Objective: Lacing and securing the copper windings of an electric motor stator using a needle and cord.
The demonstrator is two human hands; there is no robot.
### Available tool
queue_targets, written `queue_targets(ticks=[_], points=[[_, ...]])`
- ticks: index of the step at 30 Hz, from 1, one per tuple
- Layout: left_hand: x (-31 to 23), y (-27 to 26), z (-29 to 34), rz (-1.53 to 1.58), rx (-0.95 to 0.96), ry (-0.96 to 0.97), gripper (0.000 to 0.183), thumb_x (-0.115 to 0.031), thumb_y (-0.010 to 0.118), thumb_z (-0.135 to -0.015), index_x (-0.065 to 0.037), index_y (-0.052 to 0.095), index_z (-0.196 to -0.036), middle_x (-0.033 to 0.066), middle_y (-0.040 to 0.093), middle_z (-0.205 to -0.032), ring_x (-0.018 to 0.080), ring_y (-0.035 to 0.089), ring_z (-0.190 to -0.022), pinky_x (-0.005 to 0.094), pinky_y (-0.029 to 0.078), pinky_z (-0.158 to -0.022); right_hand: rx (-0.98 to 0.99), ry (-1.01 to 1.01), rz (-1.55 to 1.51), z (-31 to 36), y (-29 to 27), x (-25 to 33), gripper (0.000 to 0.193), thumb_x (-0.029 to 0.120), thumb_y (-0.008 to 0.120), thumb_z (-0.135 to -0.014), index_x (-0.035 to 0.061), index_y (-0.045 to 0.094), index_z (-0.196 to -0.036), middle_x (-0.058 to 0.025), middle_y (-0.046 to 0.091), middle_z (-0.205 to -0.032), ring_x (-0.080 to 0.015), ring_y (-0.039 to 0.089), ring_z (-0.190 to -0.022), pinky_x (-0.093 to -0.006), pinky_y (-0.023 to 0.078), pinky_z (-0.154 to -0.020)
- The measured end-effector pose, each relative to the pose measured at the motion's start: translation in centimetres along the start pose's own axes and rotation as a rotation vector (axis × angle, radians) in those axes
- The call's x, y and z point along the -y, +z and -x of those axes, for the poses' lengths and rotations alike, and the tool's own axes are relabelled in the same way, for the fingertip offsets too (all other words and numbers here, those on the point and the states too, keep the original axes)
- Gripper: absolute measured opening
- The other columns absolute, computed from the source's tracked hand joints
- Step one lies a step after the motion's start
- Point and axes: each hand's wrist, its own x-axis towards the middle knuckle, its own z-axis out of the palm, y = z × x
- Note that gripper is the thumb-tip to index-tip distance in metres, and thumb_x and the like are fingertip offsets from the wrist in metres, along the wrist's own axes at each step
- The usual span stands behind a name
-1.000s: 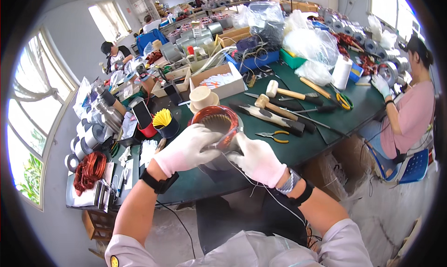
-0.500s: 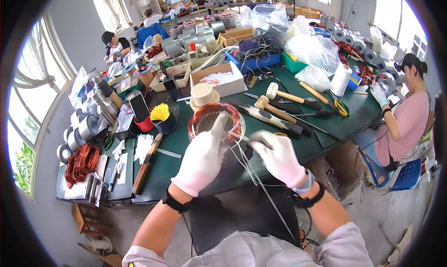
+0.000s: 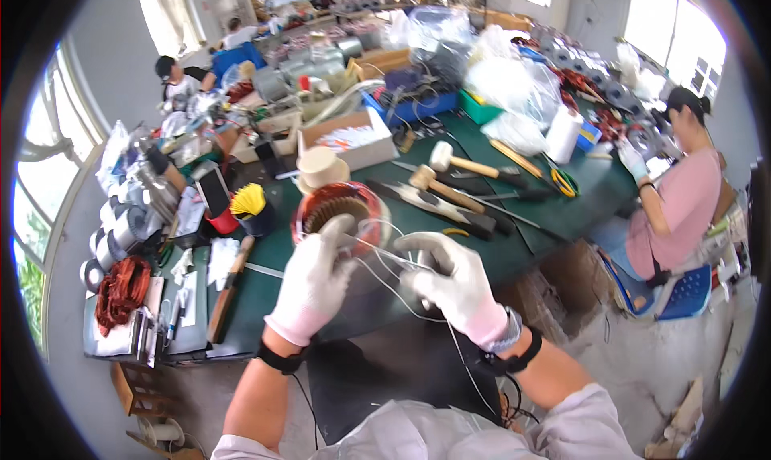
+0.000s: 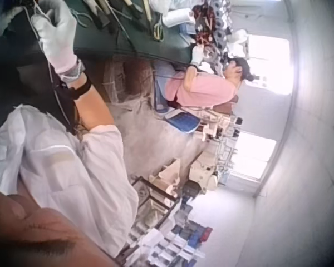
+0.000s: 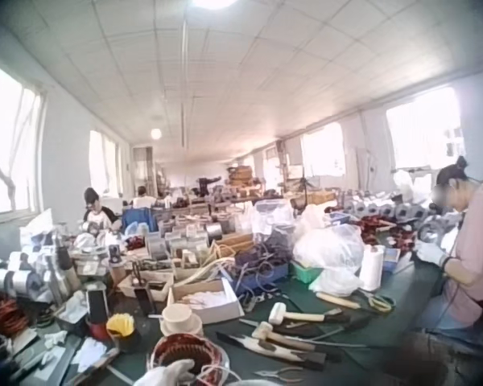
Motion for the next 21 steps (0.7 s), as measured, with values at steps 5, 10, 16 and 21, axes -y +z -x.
queue_targets(ticks=[5, 10, 16, 21], points=[[-0.3, -0.1, -0.9, 0.022, 0.018, -0.105, 0.065, 0.011, 0.069, -0.087, -0.002, 0.056, -0.149, 0.0137, 0.073, -0.119, 0.0233, 0.070, -0.103, 0.0344, 0.056, -0.095, -0.031, -0.664, 0.434, -3.4, -6.1, -3.4, 0.025, 0.010, 0.068, -0.105, -0.0023, 0.072, -0.126, -0.0068, 0.078, -0.111, -0.0116, 0.071, -0.094, -0.0290, 0.056, -0.083], [1.7, -0.4, 0.2, 0.137, 0.041, -0.262, 0.064, 0.010, 0.058, -0.100, -0.004, 0.044, -0.161, 0.0130, 0.066, -0.138, 0.0201, 0.065, -0.122, 0.0325, 0.048, -0.110, 0.047, -0.214, -0.526, 4.2, -8.7, 1.1, 0.033, 0.016, 0.061, -0.111, -0.0037, 0.069, -0.135, -0.0081, 0.078, -0.094, -0.0127, 0.071, -0.082, -0.0276, 0.057, -0.076], [1.6, 0.2, 0.3, 0.061, 0.010, -0.257, 0.054, -0.003, 0.059, -0.107, -0.002, 0.047, -0.160, 0.0169, 0.062, -0.141, 0.0247, 0.060, -0.129, 0.0379, 0.045, -0.114, -0.230, -0.147, 0.713, 15.2, -14.3, -4.1, 0.024, 0.011, 0.063, -0.103, 0.0067, 0.074, -0.125, -0.0164, 0.076, -0.094, -0.0295, 0.074, -0.075, -0.0412, 0.058, -0.066], [2.5, -0.1, 0.7, 0.021, 0.035, -0.214, 0.053, -0.009, 0.058, -0.110, -0.005, 0.046, -0.161, 0.0123, 0.058, -0.153, 0.0264, 0.057, -0.136, 0.0397, 0.045, -0.114, -0.260, 0.273, 1.630, 26.9, -23.2, -10.0, 0.009, 0.010, 0.060, -0.097, 0.0058, 0.064, -0.103, -0.0125, 0.065, -0.068, -0.0327, 0.071, -0.063, -0.0453, 0.054, -0.055]])
